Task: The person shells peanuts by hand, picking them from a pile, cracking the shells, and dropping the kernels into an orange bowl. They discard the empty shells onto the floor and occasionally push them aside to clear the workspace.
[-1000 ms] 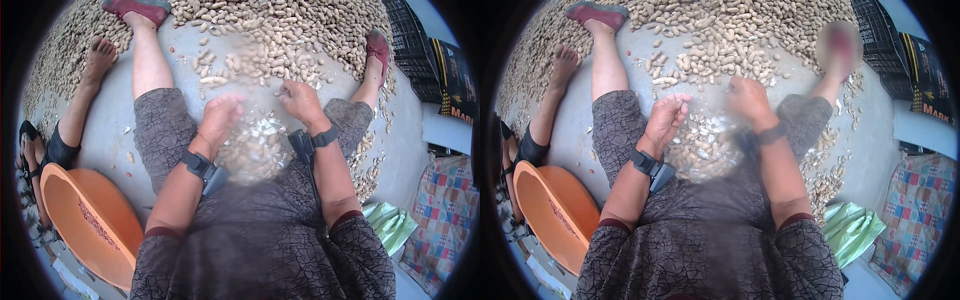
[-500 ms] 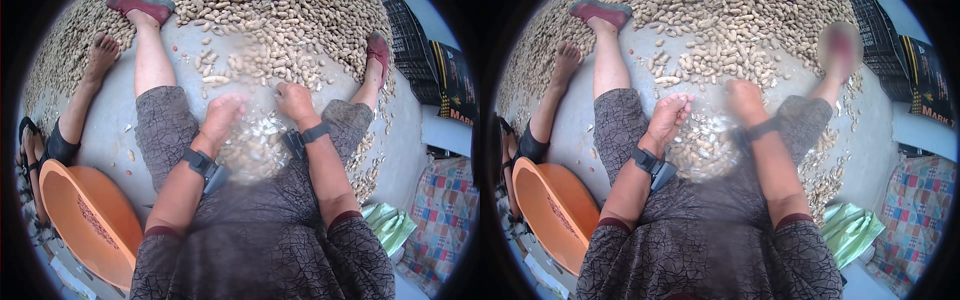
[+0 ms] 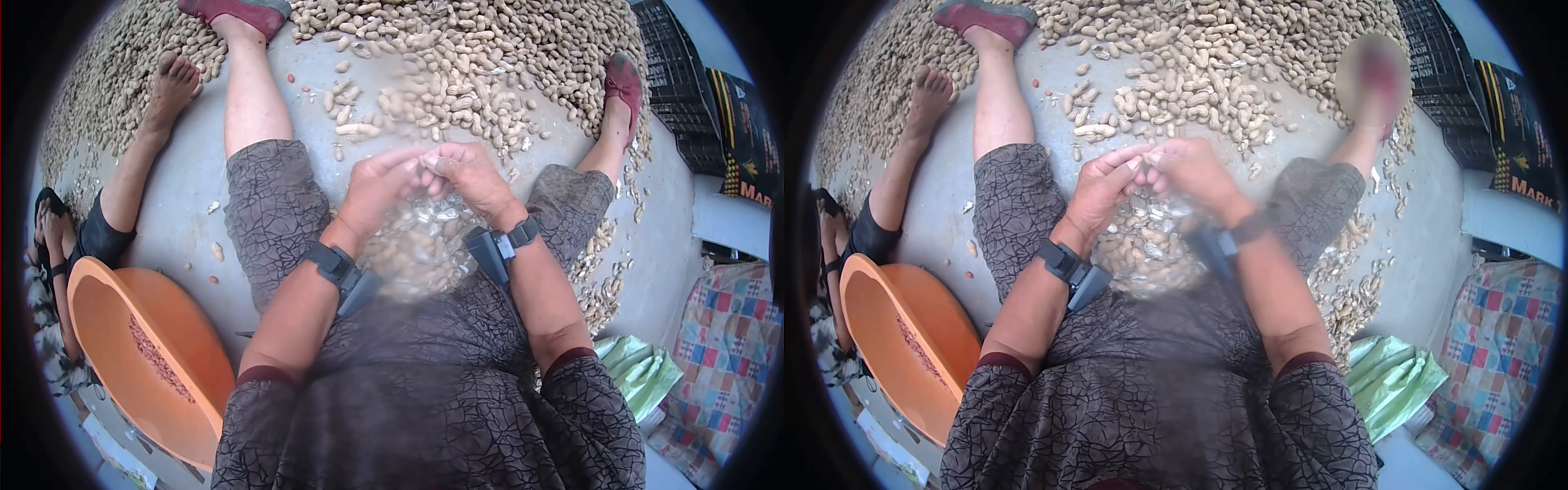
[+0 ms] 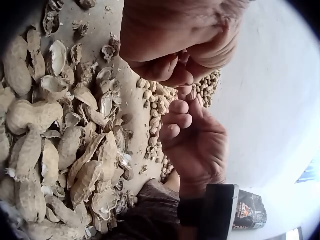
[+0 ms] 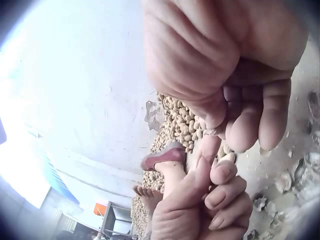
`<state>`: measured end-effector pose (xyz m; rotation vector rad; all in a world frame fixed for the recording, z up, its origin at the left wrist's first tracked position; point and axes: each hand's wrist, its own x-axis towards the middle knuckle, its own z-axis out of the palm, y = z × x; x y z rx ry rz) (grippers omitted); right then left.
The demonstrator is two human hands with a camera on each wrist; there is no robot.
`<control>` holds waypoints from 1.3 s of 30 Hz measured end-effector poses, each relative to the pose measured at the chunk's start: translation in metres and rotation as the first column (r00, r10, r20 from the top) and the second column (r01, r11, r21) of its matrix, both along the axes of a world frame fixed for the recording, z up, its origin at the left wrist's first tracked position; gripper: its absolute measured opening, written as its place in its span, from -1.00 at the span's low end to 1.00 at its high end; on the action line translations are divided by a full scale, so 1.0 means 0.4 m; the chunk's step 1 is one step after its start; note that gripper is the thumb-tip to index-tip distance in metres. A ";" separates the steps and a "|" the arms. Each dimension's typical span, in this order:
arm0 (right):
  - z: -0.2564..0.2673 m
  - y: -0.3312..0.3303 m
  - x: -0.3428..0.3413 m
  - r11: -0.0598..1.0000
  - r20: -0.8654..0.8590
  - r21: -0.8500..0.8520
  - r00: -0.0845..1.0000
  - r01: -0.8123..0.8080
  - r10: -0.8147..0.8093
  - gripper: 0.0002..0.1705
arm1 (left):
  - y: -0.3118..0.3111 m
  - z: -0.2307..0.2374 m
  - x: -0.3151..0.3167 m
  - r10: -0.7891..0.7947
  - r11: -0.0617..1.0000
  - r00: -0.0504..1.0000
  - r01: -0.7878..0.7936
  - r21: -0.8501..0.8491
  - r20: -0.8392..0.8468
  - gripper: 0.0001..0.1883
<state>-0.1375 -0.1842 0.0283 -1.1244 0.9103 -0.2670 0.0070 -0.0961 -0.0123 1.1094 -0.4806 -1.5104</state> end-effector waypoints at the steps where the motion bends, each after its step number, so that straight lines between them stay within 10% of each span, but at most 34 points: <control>1: -0.002 0.005 0.005 1.000 0.002 0.001 1.000 0.001 -0.001 -0.82 | 0.000 0.007 -0.002 0.006 0.999 1.000 -0.007 -0.041 -0.027 -0.69; 10: -0.021 0.015 0.013 0.983 0.185 0.165 0.977 0.075 -0.105 -0.80 | 0.011 0.016 0.004 0.050 0.999 0.998 -0.051 -0.017 -0.049 -0.70; 39: -0.011 0.021 0.022 0.988 -0.023 -0.136 0.997 0.067 -0.071 -0.91 | 0.005 0.005 0.010 -0.030 0.999 0.929 0.034 -0.003 0.369 -0.86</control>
